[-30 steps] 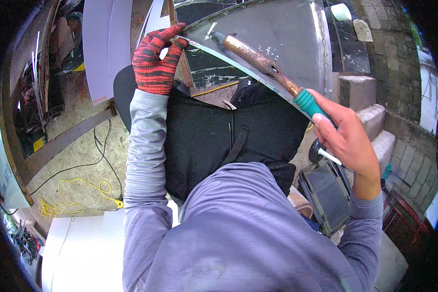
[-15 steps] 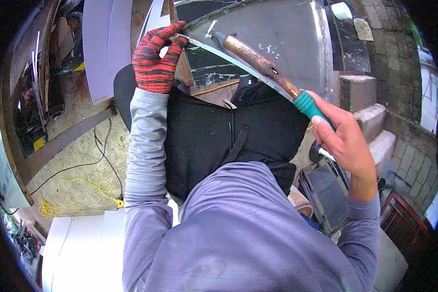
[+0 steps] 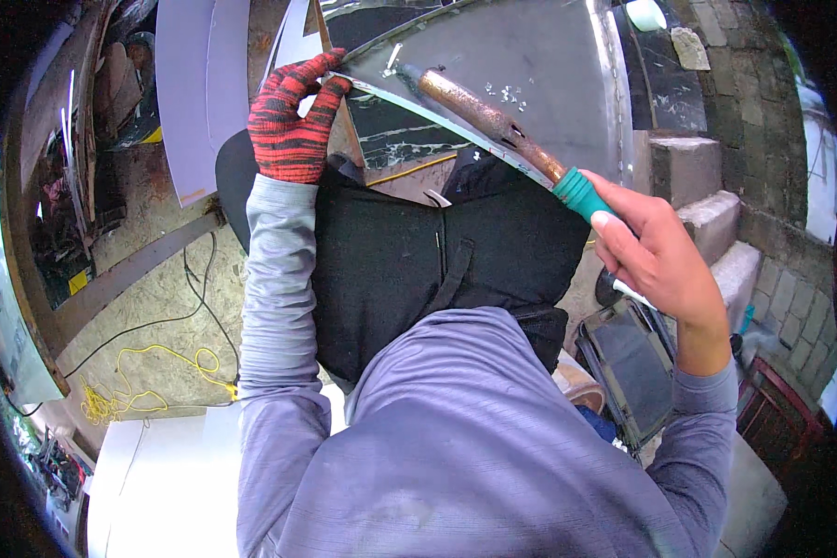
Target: Soldering the joints of a triangular metal sign component using a soldering iron and flux.
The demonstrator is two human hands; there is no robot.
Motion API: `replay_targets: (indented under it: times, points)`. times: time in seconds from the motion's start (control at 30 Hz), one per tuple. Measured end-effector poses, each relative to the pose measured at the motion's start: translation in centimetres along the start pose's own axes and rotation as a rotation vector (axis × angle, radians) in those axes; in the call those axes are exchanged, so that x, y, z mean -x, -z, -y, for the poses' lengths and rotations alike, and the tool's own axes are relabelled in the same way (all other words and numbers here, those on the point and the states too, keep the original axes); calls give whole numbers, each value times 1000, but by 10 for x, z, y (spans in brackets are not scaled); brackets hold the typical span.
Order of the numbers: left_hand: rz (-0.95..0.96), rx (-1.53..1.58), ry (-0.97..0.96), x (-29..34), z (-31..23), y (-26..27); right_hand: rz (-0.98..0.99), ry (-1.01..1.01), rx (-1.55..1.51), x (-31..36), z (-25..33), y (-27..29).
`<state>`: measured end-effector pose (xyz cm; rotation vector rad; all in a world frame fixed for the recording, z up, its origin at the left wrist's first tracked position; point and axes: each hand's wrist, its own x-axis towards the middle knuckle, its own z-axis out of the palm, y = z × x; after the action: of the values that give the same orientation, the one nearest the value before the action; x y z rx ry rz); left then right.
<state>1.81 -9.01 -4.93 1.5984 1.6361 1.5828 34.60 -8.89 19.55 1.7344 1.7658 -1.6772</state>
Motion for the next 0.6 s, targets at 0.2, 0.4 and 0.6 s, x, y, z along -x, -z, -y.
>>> replay_targets:
  times: [0.2,0.4,0.6]
  points:
    - [-14,47,-7,-1,2,-2,-101,100,148,4,-2,-14]
    - [-15,41,8,0,0,-2,-107,47,7,5,-7,-19]
    - [-9,37,11,1,4,-2,-122,36,-19,5,-7,-18]
